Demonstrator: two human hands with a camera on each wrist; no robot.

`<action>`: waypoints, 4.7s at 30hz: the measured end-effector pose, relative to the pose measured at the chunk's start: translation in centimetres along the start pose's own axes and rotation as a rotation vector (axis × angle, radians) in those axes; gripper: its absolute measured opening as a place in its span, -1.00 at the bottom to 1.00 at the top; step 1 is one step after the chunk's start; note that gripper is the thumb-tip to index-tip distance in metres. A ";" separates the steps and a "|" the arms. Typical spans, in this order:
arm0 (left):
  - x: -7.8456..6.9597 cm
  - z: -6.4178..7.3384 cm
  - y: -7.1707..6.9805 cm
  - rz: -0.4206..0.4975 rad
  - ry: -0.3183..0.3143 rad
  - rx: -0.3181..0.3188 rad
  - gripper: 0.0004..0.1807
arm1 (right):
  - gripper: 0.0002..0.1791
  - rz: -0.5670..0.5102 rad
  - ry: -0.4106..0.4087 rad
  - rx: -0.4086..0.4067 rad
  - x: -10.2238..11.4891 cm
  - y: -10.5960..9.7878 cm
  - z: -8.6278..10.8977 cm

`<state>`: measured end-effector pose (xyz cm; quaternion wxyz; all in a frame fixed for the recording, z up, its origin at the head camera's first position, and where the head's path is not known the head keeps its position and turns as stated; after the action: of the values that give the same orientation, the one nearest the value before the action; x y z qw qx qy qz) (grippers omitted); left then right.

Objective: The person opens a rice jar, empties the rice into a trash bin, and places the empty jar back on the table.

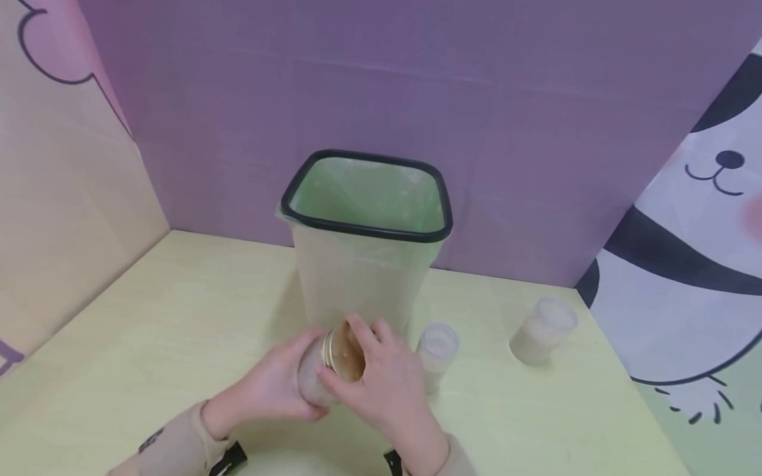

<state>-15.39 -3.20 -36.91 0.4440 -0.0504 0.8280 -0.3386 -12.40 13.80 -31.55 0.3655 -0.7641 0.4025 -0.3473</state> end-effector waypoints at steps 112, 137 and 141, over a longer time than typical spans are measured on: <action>0.7 0.0 -1.1 -0.081 0.045 0.187 0.02 | -0.05 -0.241 -0.504 0.192 -2.7 -2.0 0.2; 0.5 0.1 -1.5 -0.138 0.047 0.215 0.03 | -0.08 -0.227 -0.449 0.214 -2.7 -1.5 0.3; 0.7 0.1 -1.6 -0.103 0.033 0.215 0.03 | -0.07 -0.277 -0.480 0.214 -2.7 -1.4 0.3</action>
<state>-16.10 -4.78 -36.44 0.4154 -0.0393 0.7903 -0.4487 -12.84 16.84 -31.12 0.4778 -0.8291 0.1579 -0.2437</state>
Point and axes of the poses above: each hand's wrist, its own z-axis away from the middle knuckle, its own y-axis out of the palm, x = y × z, the point moved 2 cm from there along -z, towards the middle knuckle
